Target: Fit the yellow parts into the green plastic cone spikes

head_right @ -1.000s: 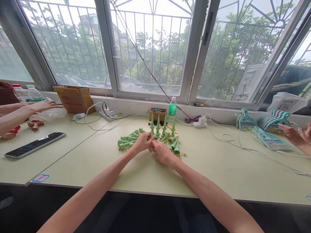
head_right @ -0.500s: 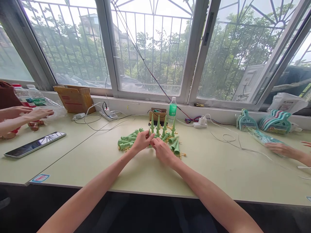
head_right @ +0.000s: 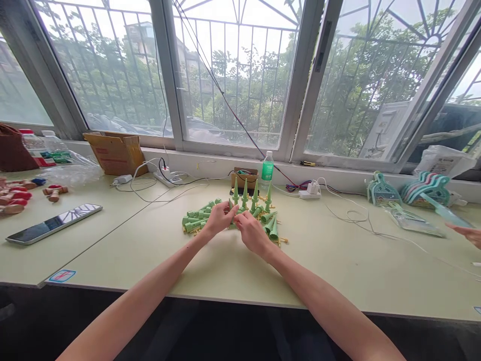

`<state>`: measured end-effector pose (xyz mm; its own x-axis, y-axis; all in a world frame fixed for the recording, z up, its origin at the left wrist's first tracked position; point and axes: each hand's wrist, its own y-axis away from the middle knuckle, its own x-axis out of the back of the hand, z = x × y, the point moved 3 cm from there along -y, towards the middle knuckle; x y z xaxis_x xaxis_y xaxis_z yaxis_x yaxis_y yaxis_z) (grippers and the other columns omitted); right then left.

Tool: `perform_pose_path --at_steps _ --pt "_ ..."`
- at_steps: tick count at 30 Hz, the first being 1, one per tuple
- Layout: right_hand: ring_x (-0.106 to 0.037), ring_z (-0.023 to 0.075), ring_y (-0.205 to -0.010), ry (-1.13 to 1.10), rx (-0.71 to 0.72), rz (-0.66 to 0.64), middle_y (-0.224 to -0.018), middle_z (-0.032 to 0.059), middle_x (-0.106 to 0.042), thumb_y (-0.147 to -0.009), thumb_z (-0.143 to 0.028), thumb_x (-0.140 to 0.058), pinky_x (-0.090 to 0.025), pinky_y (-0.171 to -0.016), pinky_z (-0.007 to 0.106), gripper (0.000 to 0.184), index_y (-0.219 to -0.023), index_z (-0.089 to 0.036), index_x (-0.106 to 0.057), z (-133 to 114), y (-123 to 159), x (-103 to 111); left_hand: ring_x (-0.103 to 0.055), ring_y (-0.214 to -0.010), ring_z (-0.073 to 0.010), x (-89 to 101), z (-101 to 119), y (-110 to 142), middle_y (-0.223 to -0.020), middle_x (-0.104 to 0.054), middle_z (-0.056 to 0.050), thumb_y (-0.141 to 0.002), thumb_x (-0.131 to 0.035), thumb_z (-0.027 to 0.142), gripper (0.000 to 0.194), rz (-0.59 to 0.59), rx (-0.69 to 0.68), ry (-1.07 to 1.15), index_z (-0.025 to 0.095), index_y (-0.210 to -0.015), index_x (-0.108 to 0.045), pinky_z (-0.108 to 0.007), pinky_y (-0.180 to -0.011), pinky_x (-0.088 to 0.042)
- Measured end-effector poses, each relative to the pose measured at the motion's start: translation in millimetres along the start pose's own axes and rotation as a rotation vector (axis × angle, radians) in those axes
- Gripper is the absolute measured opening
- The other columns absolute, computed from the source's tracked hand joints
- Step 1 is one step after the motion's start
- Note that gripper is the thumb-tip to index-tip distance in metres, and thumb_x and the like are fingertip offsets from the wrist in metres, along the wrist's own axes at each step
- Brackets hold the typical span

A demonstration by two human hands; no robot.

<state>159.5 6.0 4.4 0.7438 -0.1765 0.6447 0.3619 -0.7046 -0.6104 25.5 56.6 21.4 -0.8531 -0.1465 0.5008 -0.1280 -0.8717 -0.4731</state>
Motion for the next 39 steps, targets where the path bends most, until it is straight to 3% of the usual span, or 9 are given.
perform_pose_path --at_steps 8,21,28,39 --pt "-0.057 0.0163 -0.078 -0.057 0.029 0.077 -0.092 0.0064 -0.058 -0.09 -0.008 -0.047 -0.047 -0.072 0.029 0.018 -0.098 -0.018 -0.061 3.2 -1.0 1.5 -0.04 -0.044 -0.009 -1.3 -1.5 0.3 -0.051 -0.051 0.003 -0.082 -0.05 0.044 0.031 -0.021 0.012 0.075 0.018 -0.065 -0.05 -0.022 -0.048 -0.033" --pt "-0.058 0.0177 -0.081 -0.059 0.032 0.12 -0.09 0.0063 -0.06 -0.089 -0.009 -0.046 -0.048 -0.072 0.03 0.019 -0.095 -0.019 -0.06 6.9 -1.6 2.1 -0.038 -0.044 -0.0085 -4.0 -2.2 1.1 -0.05 -0.048 0.004 -0.081 -0.052 0.046 0.034 -0.036 -0.001 0.091 0.018 -0.062 -0.047 -0.021 -0.046 -0.03" --pt "-0.058 0.0174 -0.08 -0.062 0.009 0.118 -0.09 0.0062 -0.06 -0.089 -0.008 -0.046 -0.048 -0.072 0.029 0.019 -0.095 -0.018 -0.06 7.1 -1.6 3.5 -0.038 -0.048 -0.009 -4.9 -1.9 1.0 -0.052 -0.05 0.002 -0.08 -0.052 0.045 0.033 -0.039 -0.011 0.082 0.016 -0.063 -0.053 -0.021 -0.047 -0.03" --pt "-0.057 0.017 -0.077 -0.057 0.012 0.109 -0.089 0.0062 -0.06 -0.089 -0.009 -0.046 -0.048 -0.072 0.03 0.018 -0.094 -0.018 -0.061 6.0 -1.0 3.1 -0.036 -0.05 -0.0089 -4.8 -5.0 -0.4 -0.053 -0.046 0.003 -0.079 -0.053 0.047 0.036 -0.034 -0.033 0.065 0.016 -0.061 -0.05 -0.021 -0.047 -0.029"
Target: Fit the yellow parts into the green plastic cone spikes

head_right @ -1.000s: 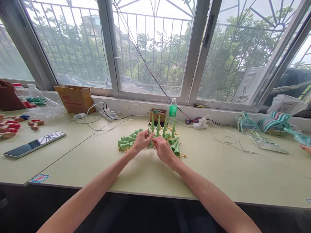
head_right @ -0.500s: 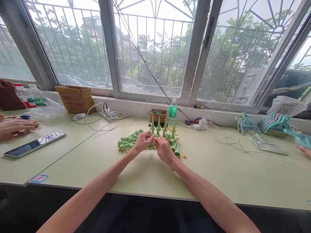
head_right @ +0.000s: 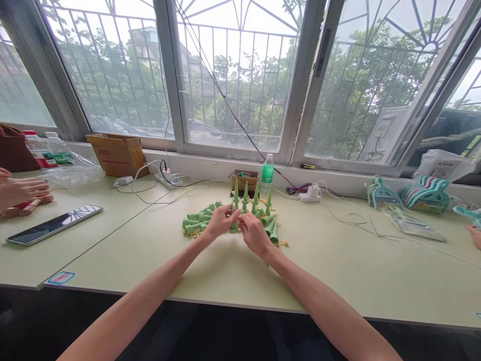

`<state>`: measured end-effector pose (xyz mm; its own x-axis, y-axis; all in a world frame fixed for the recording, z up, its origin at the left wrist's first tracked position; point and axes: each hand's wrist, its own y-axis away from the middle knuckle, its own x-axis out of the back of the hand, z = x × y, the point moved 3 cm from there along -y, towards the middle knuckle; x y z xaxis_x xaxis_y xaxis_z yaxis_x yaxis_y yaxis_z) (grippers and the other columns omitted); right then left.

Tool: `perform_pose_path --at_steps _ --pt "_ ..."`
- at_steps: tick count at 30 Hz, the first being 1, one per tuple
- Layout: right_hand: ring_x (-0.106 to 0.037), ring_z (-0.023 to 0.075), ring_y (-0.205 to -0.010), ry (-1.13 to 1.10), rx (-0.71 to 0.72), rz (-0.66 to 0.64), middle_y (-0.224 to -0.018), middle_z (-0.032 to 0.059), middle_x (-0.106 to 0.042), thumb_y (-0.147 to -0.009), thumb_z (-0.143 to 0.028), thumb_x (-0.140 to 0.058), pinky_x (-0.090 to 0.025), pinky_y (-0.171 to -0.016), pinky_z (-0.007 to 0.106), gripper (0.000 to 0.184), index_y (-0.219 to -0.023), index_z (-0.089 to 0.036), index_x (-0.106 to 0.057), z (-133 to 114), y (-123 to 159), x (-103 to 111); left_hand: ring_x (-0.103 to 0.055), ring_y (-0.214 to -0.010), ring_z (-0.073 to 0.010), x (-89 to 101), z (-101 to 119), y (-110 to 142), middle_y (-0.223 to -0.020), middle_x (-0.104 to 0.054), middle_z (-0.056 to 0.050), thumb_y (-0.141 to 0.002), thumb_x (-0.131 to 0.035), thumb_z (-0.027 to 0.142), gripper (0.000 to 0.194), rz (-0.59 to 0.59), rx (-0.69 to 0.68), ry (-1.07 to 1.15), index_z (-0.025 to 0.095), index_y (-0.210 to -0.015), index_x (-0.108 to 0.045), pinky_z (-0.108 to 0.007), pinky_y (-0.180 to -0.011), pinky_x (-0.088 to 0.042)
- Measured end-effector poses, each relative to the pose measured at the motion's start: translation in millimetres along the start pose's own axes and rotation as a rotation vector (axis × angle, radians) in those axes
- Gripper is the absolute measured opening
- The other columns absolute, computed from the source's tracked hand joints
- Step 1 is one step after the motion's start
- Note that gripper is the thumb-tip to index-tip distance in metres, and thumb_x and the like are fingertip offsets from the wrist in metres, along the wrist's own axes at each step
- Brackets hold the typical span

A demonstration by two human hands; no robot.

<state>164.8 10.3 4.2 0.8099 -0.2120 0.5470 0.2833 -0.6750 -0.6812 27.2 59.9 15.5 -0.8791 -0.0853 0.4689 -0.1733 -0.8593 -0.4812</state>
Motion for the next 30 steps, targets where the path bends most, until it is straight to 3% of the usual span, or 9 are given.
perform_pose_path --at_steps 17,30 --pt "-0.052 0.0155 -0.068 0.015 0.007 -0.019 -0.08 0.0037 -0.057 -0.089 -0.012 -0.048 -0.044 -0.065 0.028 0.013 -0.087 -0.018 -0.059 1.5 0.4 -0.7 -0.037 -0.044 -0.0083 3.3 3.3 2.4 -0.048 -0.043 0.005 -0.078 -0.055 0.047 0.039 0.031 0.047 0.013 0.019 -0.058 -0.038 -0.021 -0.045 -0.029" --pt "-0.052 0.0155 -0.068 0.013 0.011 -0.026 -0.08 0.0035 -0.056 -0.089 -0.012 -0.048 -0.044 -0.065 0.028 0.013 -0.087 -0.019 -0.059 2.2 0.4 -1.9 -0.044 -0.046 -0.0101 4.7 3.7 2.6 -0.051 -0.051 0.003 -0.079 -0.053 0.047 0.034 0.033 0.061 0.026 0.018 -0.061 -0.048 -0.022 -0.048 -0.034"
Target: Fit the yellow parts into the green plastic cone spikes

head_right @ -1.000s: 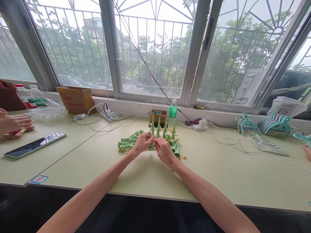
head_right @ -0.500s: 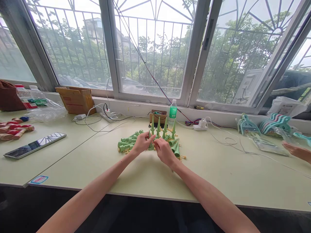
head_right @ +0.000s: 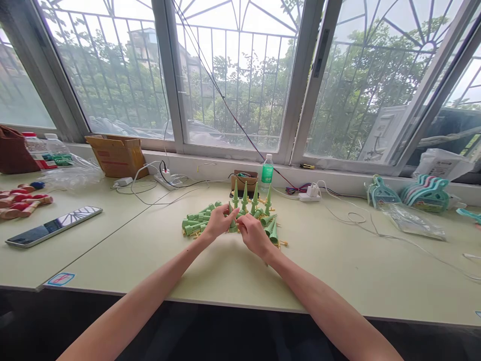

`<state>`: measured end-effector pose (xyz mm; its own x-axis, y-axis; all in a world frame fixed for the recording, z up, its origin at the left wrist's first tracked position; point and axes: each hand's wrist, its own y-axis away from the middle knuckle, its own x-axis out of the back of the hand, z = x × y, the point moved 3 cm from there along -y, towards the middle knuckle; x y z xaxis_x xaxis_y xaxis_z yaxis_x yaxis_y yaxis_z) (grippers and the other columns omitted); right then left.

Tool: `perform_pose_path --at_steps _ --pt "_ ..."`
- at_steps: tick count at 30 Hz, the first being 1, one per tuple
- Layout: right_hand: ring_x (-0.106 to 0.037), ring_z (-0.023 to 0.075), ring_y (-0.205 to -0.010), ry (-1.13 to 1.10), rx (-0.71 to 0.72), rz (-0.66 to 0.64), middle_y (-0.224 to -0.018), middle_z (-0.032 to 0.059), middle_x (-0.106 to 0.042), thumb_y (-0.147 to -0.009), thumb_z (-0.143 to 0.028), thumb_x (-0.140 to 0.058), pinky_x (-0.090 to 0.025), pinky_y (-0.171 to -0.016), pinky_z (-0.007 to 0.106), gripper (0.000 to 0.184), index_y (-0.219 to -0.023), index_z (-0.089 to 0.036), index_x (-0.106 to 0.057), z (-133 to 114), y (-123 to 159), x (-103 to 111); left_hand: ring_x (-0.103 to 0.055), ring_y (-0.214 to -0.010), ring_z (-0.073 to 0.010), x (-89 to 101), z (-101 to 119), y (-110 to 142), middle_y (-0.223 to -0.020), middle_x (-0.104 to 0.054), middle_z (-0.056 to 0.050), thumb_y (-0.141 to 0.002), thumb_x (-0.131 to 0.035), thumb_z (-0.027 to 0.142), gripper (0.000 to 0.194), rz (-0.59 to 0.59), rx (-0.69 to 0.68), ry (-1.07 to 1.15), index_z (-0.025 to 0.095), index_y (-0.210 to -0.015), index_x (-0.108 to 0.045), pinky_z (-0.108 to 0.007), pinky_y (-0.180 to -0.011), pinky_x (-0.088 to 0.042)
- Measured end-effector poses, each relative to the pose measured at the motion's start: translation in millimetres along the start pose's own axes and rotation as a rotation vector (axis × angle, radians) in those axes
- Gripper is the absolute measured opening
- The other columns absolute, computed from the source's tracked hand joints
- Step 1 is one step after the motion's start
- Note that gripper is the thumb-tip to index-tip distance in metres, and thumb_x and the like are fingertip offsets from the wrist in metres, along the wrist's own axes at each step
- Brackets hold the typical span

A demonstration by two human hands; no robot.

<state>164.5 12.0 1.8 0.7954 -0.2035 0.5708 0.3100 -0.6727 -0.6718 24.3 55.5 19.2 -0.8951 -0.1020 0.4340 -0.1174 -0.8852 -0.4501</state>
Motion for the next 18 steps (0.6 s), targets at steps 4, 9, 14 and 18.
perform_pose_path --at_steps 4,9,14,18 --pt "-0.052 0.0155 -0.068 0.001 0.001 -0.004 -0.081 0.0038 -0.057 -0.089 -0.013 -0.048 -0.044 -0.065 0.028 0.013 -0.087 -0.018 -0.059 0.7 0.0 -0.7 -0.043 -0.044 -0.0092 -0.5 -2.0 -0.5 -0.049 -0.048 0.004 -0.078 -0.054 0.046 0.034 0.002 0.002 -0.001 0.018 -0.06 -0.047 -0.022 -0.046 -0.033" --pt "-0.051 0.0151 -0.067 0.013 0.0 -0.006 -0.079 0.0032 -0.056 -0.089 -0.012 -0.047 -0.043 -0.064 0.027 0.014 -0.086 -0.018 -0.06 1.7 0.3 -1.3 -0.043 -0.036 -0.0089 -2.8 -1.9 0.8 -0.046 -0.047 0.005 -0.076 -0.058 0.05 0.037 -0.069 0.042 0.05 0.018 -0.061 -0.046 -0.022 -0.041 -0.032" --pt "-0.05 0.0147 -0.067 0.011 -0.003 -0.005 -0.078 0.0029 -0.056 -0.089 -0.01 -0.046 -0.043 -0.064 0.027 0.017 -0.084 -0.018 -0.06 3.0 0.8 -1.1 -0.046 -0.032 -0.0092 -5.0 -1.4 2.9 -0.049 -0.05 0.005 -0.075 -0.06 0.054 0.039 -0.152 0.041 0.073 0.018 -0.063 -0.049 -0.022 -0.036 -0.03" --pt "-0.049 0.0146 -0.065 0.014 -0.006 -0.009 -0.076 0.0023 -0.054 -0.088 -0.009 -0.046 -0.042 -0.063 0.027 0.018 -0.081 -0.019 -0.06 2.4 0.8 -0.1 -0.047 -0.032 -0.0092 -6.3 -2.9 2.7 -0.051 -0.05 0.005 -0.075 -0.061 0.052 0.039 -0.174 0.03 0.077 0.018 -0.061 -0.045 -0.021 -0.034 -0.03"
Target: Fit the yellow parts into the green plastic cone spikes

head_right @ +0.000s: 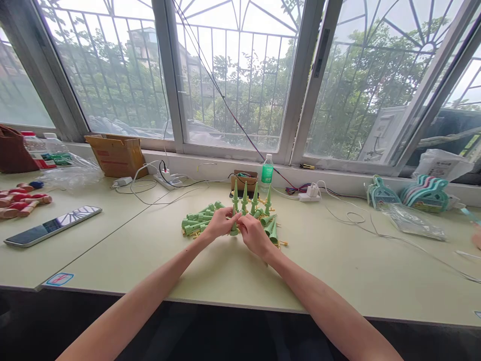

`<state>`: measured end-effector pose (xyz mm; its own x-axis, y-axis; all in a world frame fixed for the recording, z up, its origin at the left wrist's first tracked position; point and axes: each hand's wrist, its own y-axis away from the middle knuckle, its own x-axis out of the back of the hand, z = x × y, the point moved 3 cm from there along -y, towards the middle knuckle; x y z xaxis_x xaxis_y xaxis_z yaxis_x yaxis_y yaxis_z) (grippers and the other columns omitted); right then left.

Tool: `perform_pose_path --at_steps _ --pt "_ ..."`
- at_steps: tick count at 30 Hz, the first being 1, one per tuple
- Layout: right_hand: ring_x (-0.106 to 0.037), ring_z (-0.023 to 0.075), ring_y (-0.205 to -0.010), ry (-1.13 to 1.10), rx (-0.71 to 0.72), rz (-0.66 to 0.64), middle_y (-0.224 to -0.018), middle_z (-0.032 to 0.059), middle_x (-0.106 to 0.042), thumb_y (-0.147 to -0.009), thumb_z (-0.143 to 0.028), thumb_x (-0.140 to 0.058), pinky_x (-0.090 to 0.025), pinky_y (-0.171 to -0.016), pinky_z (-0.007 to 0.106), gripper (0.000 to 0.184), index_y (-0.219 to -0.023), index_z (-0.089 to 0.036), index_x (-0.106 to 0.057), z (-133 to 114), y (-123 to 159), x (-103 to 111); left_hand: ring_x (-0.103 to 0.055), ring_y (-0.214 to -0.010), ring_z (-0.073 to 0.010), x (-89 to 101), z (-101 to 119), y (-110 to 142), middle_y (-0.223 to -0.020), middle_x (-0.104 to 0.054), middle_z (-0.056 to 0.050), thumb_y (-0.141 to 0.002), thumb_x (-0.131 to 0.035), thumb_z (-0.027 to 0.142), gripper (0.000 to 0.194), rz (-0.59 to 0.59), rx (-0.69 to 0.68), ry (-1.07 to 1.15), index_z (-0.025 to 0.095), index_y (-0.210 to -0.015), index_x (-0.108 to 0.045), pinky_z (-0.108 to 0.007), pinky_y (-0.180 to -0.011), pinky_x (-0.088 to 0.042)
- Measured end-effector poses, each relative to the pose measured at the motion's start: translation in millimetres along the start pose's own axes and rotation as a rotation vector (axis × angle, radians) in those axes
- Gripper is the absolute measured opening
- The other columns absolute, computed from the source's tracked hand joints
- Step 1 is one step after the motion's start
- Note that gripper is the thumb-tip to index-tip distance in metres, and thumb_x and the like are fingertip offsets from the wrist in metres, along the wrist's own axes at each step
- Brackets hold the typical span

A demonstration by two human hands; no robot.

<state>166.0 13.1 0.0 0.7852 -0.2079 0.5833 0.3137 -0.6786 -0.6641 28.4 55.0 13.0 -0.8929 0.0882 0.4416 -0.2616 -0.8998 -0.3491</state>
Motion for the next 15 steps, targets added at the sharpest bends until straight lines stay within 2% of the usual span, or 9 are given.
perform_pose_path --at_steps 8,15 --pt "-0.048 0.0144 -0.065 -0.003 -0.006 -0.01 -0.076 0.0022 -0.054 -0.088 -0.009 -0.045 -0.041 -0.062 0.026 0.019 -0.081 -0.018 -0.059 -1.0 0.0 1.0 -0.047 -0.033 -0.0094 -0.3 1.9 1.0 -0.053 -0.05 0.004 -0.078 -0.057 0.045 0.035 -0.025 0.01 -0.017 0.019 -0.061 -0.04 -0.021 -0.033 -0.029" --pt "-0.049 0.0142 -0.065 -0.021 -0.007 -0.004 -0.076 0.0024 -0.054 -0.088 -0.01 -0.046 -0.042 -0.063 0.026 0.017 -0.081 -0.018 -0.059 -1.4 0.0 0.8 -0.046 -0.033 -0.0089 -0.8 -0.1 -0.8 -0.051 -0.05 0.004 -0.079 -0.056 0.049 0.039 -0.019 -0.016 -0.054 0.019 -0.06 -0.039 -0.022 -0.038 -0.031"
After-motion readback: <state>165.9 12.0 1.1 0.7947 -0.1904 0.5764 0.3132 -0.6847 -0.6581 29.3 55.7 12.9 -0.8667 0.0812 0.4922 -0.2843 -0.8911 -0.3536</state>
